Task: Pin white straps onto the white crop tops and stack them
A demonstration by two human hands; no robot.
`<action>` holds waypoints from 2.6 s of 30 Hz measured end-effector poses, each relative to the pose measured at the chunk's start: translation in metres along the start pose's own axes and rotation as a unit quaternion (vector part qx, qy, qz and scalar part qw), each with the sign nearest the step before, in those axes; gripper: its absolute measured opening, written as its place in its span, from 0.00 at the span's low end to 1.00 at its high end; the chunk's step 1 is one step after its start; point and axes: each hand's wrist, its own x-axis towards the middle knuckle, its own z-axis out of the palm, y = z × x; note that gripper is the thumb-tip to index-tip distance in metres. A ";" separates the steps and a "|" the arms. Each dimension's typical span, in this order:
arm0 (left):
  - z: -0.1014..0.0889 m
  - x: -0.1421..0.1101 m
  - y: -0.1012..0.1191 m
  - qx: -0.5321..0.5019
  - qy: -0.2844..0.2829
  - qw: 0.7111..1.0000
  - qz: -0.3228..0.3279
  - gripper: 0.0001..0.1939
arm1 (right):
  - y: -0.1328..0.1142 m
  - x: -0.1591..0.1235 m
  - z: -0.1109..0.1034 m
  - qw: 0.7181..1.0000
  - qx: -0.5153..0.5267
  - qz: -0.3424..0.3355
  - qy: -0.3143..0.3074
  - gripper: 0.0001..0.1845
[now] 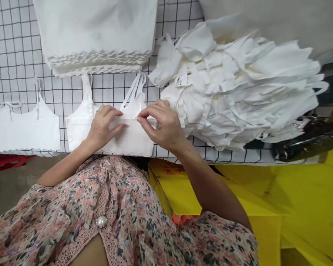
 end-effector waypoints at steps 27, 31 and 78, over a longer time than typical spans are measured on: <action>0.030 -0.009 -0.015 0.027 0.036 0.999 0.028 0.10 | 0.014 0.015 0.023 0.986 -0.042 -0.024 -0.158 0.13; 0.031 -0.008 -0.014 0.025 0.039 0.999 0.026 0.12 | 0.014 0.015 0.025 0.987 -0.046 -0.017 -0.153 0.13; 0.029 -0.006 -0.007 -0.004 -0.004 1.000 -0.013 0.07 | 0.012 0.008 0.025 0.989 -0.047 0.003 -0.142 0.16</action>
